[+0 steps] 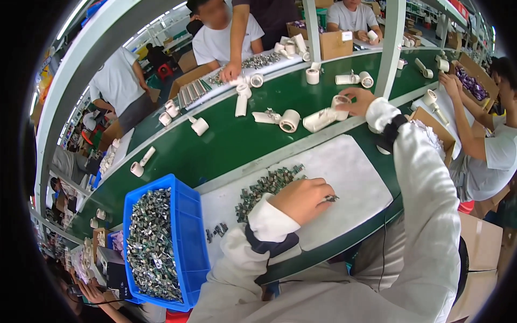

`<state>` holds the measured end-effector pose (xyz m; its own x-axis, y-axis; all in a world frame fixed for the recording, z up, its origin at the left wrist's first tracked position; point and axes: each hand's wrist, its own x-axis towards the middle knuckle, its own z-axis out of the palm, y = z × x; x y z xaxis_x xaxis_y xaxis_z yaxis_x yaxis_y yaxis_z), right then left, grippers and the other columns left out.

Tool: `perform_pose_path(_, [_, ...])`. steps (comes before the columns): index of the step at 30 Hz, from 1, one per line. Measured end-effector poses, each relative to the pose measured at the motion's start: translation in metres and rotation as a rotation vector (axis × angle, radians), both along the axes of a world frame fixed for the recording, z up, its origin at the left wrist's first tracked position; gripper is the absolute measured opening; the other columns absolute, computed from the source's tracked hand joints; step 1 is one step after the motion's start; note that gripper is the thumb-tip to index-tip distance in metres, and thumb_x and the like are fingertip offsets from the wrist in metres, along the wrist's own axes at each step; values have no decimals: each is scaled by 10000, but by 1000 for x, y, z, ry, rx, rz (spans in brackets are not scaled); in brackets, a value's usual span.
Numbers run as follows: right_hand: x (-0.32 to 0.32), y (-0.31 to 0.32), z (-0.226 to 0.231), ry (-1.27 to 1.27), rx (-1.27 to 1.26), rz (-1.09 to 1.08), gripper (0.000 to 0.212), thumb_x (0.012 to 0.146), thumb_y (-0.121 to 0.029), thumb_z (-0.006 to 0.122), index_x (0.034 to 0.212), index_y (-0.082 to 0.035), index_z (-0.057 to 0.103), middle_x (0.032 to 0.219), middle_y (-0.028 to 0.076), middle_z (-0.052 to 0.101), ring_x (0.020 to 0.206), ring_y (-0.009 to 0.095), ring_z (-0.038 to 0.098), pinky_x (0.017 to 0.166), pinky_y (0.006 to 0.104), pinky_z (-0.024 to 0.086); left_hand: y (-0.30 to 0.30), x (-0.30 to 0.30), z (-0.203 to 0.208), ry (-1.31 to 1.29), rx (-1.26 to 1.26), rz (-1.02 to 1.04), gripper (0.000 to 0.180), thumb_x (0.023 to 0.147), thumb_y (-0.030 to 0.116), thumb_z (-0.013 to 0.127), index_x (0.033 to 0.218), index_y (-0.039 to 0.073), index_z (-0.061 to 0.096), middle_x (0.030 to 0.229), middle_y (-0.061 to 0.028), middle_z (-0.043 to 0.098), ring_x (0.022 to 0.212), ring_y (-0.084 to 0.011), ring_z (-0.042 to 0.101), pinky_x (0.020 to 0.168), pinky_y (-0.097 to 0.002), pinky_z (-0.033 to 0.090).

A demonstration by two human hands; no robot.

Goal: The person picks up a circuit board and a fan housing, connects a wire to the board, and places the board into the housing. After moving a blue bin of circuit boards, the person continues the assembly process and then gestures with a hand.

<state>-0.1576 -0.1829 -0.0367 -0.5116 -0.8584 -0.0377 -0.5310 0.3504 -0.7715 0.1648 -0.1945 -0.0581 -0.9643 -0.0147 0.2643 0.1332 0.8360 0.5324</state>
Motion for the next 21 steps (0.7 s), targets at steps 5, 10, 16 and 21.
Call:
perform_pose_path(5, [64,85,-5,353,-16,428,486,747,-255,812,1183,-94,672,1076,127,670,973,297,673,854,363,536,32,0,19,-82,274,-241,114,822,106,670,902,25,682,898,-138,648,838,-344,648,780,-423,532])
perform_pose_path(10, [116,127,-4,714,-61,335,440,761,-141,772,1181,-86,654,1061,153,627,947,282,671,733,349,552,41,-14,-10,-145,187,-298,130,824,127,681,895,18,682,905,-129,647,880,-330,637,801,-409,527])
perform_pose_path(16, [141,133,-3,551,155,388,310,765,-115,728,1072,-100,688,898,101,674,802,254,686,662,370,532,51,-19,-24,-158,106,-277,127,820,121,693,869,4,677,958,-116,636,939,-305,624,808,-387,530])
perform_pose_path(21, [123,133,-38,435,131,563,229,798,-140,711,1027,-125,706,773,69,683,743,246,683,632,377,519,55,-23,-25,-243,98,-272,129,808,105,704,866,-6,672,973,-117,637,922,-299,628,804,-384,534])
